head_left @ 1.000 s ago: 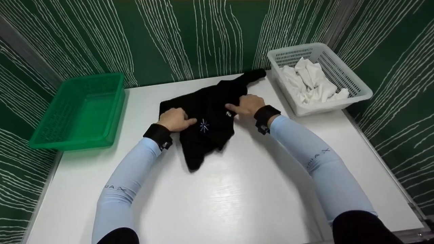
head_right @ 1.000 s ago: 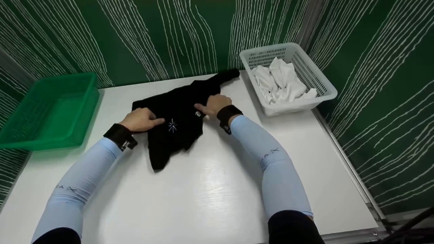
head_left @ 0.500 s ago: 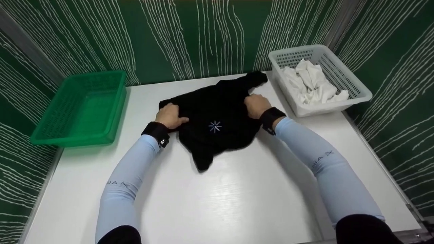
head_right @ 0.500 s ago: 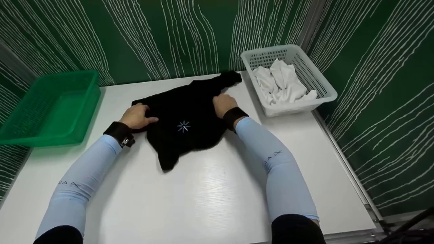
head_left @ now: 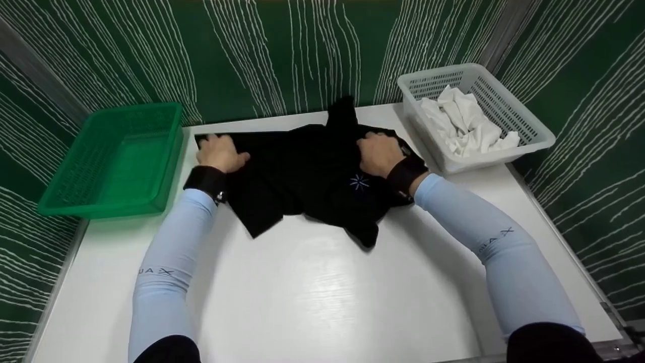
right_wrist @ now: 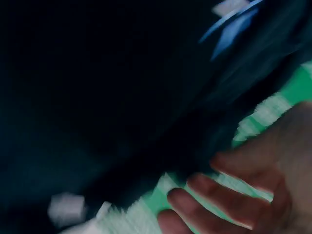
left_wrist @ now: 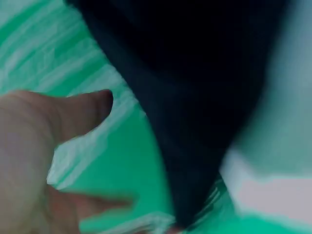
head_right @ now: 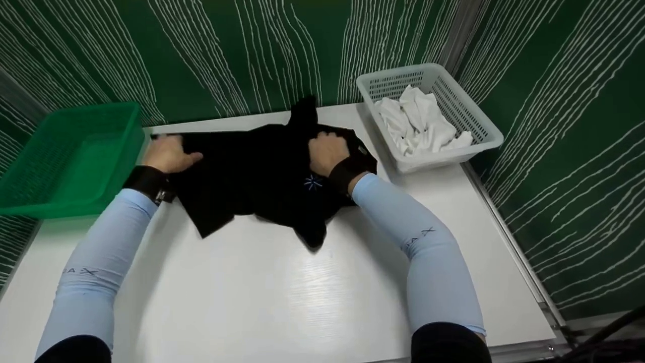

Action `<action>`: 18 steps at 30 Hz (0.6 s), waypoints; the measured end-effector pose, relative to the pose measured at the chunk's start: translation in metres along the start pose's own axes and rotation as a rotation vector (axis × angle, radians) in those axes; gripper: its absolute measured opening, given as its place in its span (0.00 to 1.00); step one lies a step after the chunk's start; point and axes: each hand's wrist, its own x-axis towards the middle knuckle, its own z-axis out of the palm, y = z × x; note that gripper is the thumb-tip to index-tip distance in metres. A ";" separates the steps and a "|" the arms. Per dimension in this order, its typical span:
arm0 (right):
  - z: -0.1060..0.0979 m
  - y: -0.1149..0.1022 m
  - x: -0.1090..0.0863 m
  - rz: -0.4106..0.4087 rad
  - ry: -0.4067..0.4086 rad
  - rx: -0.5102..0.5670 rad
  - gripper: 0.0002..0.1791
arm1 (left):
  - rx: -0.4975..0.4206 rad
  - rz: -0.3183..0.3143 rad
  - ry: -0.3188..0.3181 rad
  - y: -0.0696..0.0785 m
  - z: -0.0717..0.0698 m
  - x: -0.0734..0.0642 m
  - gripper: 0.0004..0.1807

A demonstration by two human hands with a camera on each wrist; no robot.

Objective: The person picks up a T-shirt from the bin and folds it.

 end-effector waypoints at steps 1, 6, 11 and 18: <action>0.002 -0.006 0.000 -0.019 -0.056 0.031 0.23 | -0.010 0.049 -0.056 0.002 0.009 -0.003 0.50; 0.012 -0.013 -0.003 -0.028 -0.311 0.094 0.49 | -0.040 0.139 -0.267 0.009 0.044 -0.016 0.66; 0.012 0.006 -0.003 0.024 -0.389 0.112 0.61 | 0.068 0.112 -0.325 -0.009 0.053 -0.007 0.86; 0.011 0.043 0.002 0.109 -0.450 0.125 0.69 | 0.277 0.075 -0.313 -0.036 0.025 -0.009 0.83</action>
